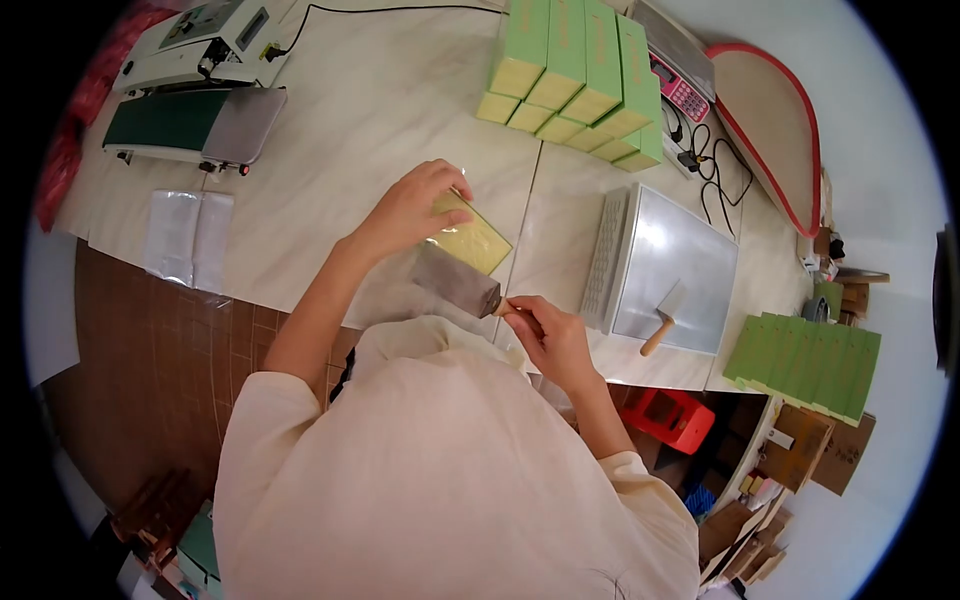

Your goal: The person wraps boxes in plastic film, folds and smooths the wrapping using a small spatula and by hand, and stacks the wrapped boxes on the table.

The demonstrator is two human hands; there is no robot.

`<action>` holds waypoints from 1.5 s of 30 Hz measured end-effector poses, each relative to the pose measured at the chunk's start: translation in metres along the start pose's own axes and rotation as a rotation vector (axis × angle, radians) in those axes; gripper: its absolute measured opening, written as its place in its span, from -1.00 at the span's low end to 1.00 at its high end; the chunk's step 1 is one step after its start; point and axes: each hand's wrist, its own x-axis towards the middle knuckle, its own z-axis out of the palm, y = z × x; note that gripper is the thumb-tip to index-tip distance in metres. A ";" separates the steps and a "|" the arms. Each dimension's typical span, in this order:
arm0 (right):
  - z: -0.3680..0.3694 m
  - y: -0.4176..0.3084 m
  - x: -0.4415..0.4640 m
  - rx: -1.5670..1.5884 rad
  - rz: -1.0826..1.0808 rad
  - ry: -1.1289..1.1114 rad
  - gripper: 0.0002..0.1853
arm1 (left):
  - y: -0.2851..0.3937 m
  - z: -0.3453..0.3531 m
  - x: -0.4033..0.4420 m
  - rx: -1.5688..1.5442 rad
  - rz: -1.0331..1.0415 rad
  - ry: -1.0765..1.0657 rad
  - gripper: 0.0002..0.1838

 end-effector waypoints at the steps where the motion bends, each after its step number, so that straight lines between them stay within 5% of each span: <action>1: 0.000 0.001 0.002 0.001 -0.002 0.000 -0.82 | -0.003 0.002 -0.001 0.002 0.000 0.002 -0.80; 4: -0.001 0.002 0.003 -0.025 0.022 0.024 -0.83 | -0.024 0.018 -0.008 -0.313 -0.095 0.119 -0.70; 6: -0.002 0.001 0.004 -0.069 0.053 0.074 -0.84 | -0.038 0.032 -0.013 -0.757 -0.053 0.213 -0.41; 9: 0.002 0.008 0.003 -0.112 0.039 0.141 -0.85 | -0.045 0.054 -0.019 -0.769 -0.102 0.368 -0.20; 30: -0.029 0.013 -0.060 -0.242 0.204 0.103 -0.81 | -0.086 0.073 -0.010 -0.725 -0.013 0.418 -0.08; 45: 0.017 -0.005 0.035 -0.341 -0.011 0.078 -0.86 | -0.082 0.082 -0.006 -0.854 -0.080 0.466 -0.01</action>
